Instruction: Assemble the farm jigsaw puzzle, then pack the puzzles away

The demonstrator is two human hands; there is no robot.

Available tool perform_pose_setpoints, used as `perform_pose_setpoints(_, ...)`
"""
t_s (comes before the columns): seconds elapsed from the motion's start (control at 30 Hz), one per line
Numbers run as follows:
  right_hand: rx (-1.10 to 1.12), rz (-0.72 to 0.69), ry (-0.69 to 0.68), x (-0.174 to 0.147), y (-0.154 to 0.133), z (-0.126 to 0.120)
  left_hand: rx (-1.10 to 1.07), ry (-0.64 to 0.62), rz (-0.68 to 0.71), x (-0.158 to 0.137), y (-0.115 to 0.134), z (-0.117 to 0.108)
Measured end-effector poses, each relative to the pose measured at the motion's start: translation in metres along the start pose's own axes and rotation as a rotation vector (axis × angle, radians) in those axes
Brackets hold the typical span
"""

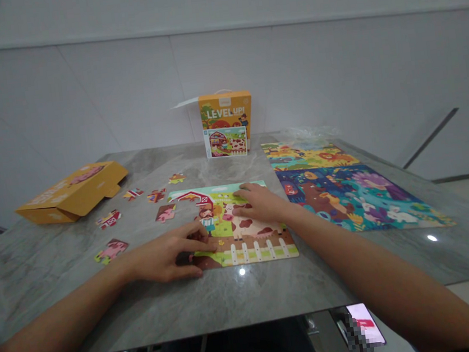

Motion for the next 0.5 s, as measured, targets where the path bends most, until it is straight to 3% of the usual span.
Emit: perform_pose_setpoints(0.5,-0.020,-0.026,0.011,0.0000,-0.0014,-0.0007,0.041,-0.023,0.028,-0.0021,-0.0007,-0.0042)
Point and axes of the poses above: each hand's wrist, its own x-axis towards the middle knuckle, its own z-axis out of the palm, y = z × x, the point moved 1 cm from there along x, towards the middle knuckle, and after that the axes turned 7 degrees about z, right-handed, at the moved point
